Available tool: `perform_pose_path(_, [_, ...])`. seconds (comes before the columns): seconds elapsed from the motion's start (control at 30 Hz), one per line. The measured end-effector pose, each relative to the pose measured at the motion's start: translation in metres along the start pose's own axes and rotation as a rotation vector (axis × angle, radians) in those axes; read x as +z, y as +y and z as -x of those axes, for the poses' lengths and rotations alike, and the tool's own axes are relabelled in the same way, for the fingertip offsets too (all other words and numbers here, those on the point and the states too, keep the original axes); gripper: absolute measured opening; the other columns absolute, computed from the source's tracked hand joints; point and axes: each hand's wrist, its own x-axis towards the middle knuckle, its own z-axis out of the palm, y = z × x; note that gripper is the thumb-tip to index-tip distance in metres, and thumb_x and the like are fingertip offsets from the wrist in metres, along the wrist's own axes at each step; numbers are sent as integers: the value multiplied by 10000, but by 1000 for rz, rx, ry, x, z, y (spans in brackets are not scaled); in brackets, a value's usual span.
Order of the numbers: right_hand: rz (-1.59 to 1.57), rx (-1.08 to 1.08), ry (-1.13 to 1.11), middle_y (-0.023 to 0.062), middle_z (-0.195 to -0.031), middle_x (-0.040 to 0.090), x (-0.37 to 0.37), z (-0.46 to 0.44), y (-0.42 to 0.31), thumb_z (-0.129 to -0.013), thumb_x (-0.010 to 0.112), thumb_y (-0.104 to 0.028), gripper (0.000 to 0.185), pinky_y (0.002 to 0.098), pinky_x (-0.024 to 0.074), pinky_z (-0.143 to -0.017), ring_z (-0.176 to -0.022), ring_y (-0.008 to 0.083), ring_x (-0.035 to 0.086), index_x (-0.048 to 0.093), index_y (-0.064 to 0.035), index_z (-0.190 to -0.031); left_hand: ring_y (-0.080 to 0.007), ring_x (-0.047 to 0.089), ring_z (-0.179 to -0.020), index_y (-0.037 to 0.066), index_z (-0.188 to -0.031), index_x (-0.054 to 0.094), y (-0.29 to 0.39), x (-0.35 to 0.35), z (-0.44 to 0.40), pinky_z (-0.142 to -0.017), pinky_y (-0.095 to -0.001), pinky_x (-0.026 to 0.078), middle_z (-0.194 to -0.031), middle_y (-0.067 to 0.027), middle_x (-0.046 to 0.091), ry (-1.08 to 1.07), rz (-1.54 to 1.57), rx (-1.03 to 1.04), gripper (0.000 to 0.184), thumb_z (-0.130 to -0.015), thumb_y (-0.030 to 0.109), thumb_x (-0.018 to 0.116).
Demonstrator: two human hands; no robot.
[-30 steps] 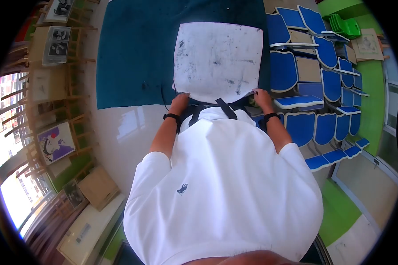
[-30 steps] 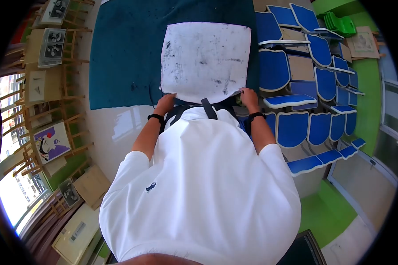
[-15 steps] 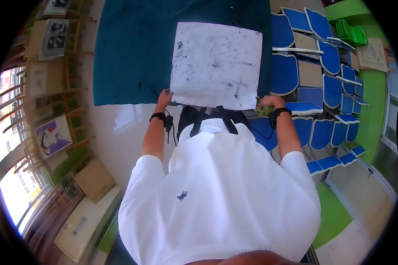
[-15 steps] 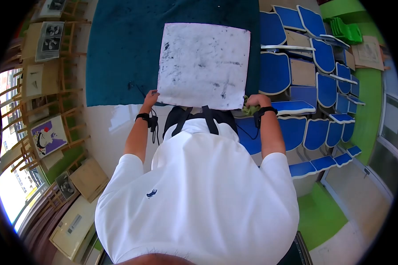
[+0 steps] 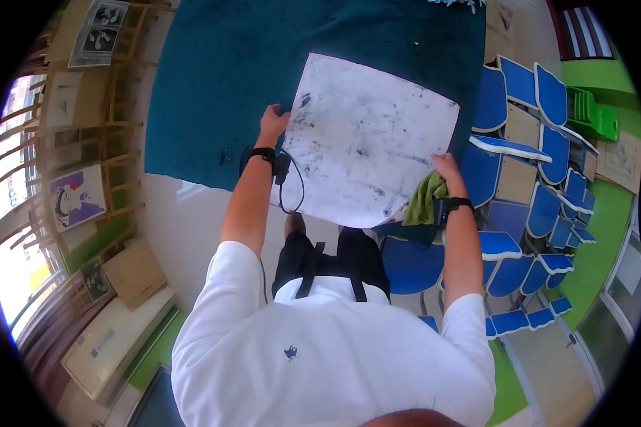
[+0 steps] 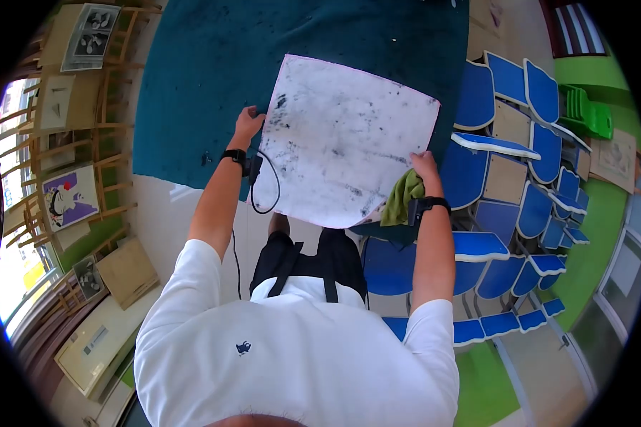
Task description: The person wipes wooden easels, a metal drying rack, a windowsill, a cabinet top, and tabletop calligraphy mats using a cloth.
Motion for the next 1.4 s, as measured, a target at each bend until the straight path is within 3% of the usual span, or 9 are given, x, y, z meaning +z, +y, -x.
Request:
perform_pose_path(0.27, [-35, 92, 638, 213, -1007, 657, 18, 18, -36, -843, 678, -293, 369, 426, 499, -811, -939, 376, 632, 571, 4, -1033, -295, 592, -1089, 16, -1315, 474, 37, 19, -10, -908, -381, 477, -1179, -143, 623, -129, -110, 24, 667, -783, 311, 748])
perform_pose_path(0.5, [-355, -49, 439, 95, -976, 633, 2, -10, -7, -846, 707, -210, 316, 334, 470, -775, -884, 191, 578, 595, 24, -1027, -233, 621, -875, 47, -1155, 606, 57, 35, -10, -780, -356, 495, -986, -131, 659, -145, 11, 10, 444, -813, 302, 731])
perform_pose_path(0.63, [-436, -137, 473, 90, -897, 627, 3, 3, -35, -836, 708, -181, 261, 337, 473, -733, -827, 192, 590, 589, 9, -968, -235, 617, -797, 80, -1070, 652, 67, 8, -7, -729, -361, 491, -932, -102, 669, -37, 49, 114, 323, -830, 286, 714])
perform_pose_path(0.83, [-654, -295, 594, 56, -850, 614, -22, 23, -52, -838, 672, -138, 170, 310, 458, -700, -780, 167, 567, 611, -25, -949, -324, 608, -938, 50, -1089, 609, 90, -19, -11, -827, -401, 489, -1010, -150, 634, 252, 149, 271, 353, -789, 200, 719])
perform_pose_path(1.0, [296, -225, -231, 149, -937, 701, -15, 56, -33, -778, 660, -122, 348, 328, 511, -772, -877, 219, 653, 683, -70, -1121, -432, 522, -1113, 111, -1240, 515, -15, 26, 2, -918, -476, 461, -1199, -241, 527, -60, -153, 290, 580, -733, 256, 756])
perform_pose_path(1.07, [582, -384, -349, 163, -1002, 706, 5, 82, -5, -741, 690, -185, 410, 379, 519, -849, -932, 277, 672, 681, -84, -1137, -452, 404, -1256, 130, -1325, 437, -39, 23, 60, -980, -505, 435, -1368, -258, 376, -335, -352, 12, 687, -722, 257, 740])
perform_pose_path(1.17, [468, -210, -648, 83, -999, 719, 27, 106, 49, -743, 716, -224, 365, 365, 516, -771, -851, 234, 656, 720, -113, -1090, -417, 354, -1322, 146, -1340, 434, -39, -10, 144, -980, -551, 419, -1423, -233, 337, -280, -483, 212, 690, -717, 221, 721])
perform_pose_path(1.3, [761, 8, -660, 100, -958, 721, 33, 166, 67, -776, 691, -250, 303, 362, 516, -761, -825, 244, 666, 733, -121, -1046, -374, 314, -1367, 135, -1363, 416, -70, -28, 199, -969, -595, 406, -1491, -167, 281, -380, -574, 259, 692, -726, 159, 685])
perform_pose_path(1.4, [324, -153, -350, 107, -967, 721, 18, 147, 71, -822, 696, -232, 284, 325, 503, -766, -850, 195, 657, 716, -61, -1049, -386, 395, -1318, 93, -1357, 432, -52, -55, 230, -966, -556, 429, -1482, -150, 325, -393, -664, 180, 646, -762, 199, 660])
